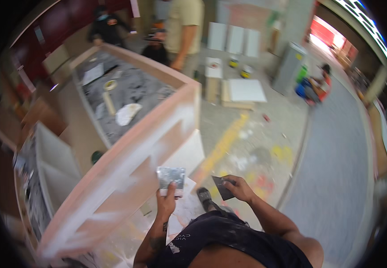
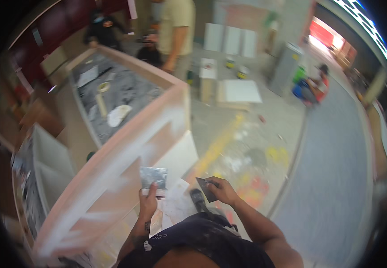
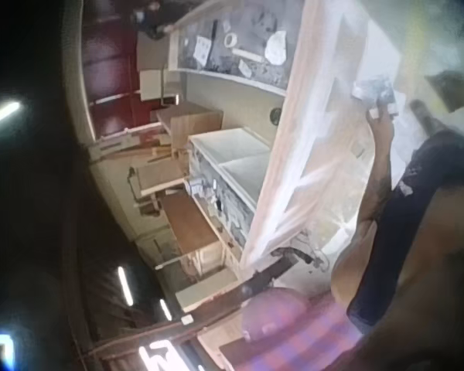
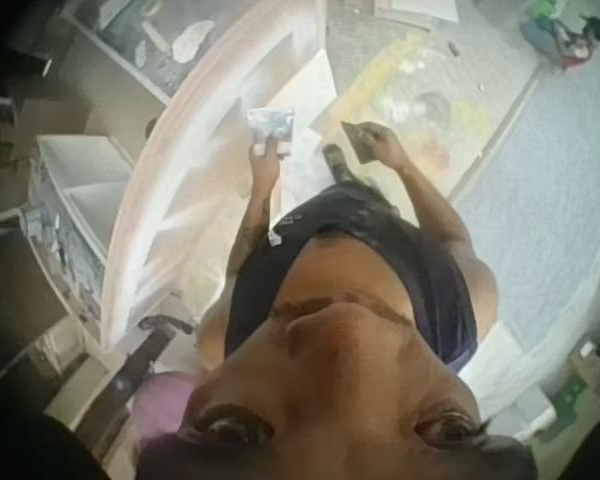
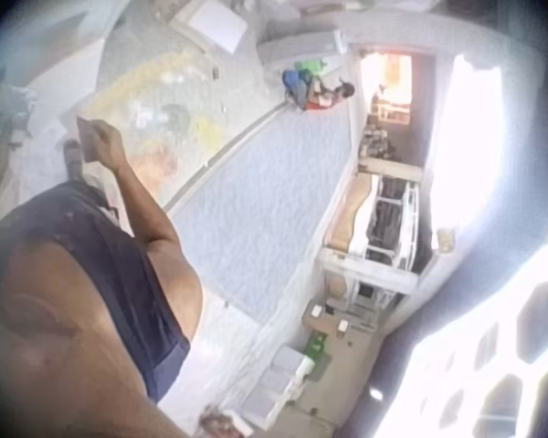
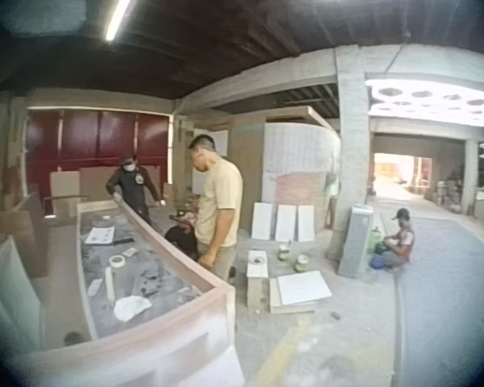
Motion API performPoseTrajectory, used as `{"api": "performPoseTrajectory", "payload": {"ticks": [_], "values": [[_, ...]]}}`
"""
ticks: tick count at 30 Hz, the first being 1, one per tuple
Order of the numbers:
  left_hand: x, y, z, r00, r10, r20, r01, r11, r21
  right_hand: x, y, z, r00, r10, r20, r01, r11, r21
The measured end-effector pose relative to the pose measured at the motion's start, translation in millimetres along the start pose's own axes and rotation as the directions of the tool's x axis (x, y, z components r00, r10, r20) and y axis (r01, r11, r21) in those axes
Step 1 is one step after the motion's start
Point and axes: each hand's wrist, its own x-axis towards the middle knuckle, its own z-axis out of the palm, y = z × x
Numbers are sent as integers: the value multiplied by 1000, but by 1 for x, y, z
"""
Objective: The person picks up putty scrapers, applies filler along the edge of a wooden counter, and sits down to scrape and spread filler onto a wooden panel.
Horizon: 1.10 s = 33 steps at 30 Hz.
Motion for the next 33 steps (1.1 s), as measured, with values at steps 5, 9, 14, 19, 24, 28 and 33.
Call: {"api": "performPoseTrajectory", "payload": {"ticks": [5,9,14,19,24,28,33], "values": [[-42,-39,-25,981,-176,80,172,984,47,-92,15,-1,987,121,-108,-138,975,-172],[-63,-63,-14,948,-317,21,312,941,131,-130,42,-17,958,130,-254,-175,971,-161],[-59,-57,37,945,-296,137,256,934,249,-158,61,-43,914,149,-378,-205,972,-111],[-21,-64,119,935,-234,265,129,924,360,-187,102,-96,880,115,-460,-181,978,-101],[-8,-58,242,905,-201,374,9,890,457,-233,158,-175,709,281,-647,-284,953,103],[21,-108,303,763,-214,610,-232,790,567,-269,173,-252,524,296,-799,-275,946,170],[74,-185,285,745,-493,450,-195,485,853,-305,195,-320,264,244,-933,-150,966,210]]}}
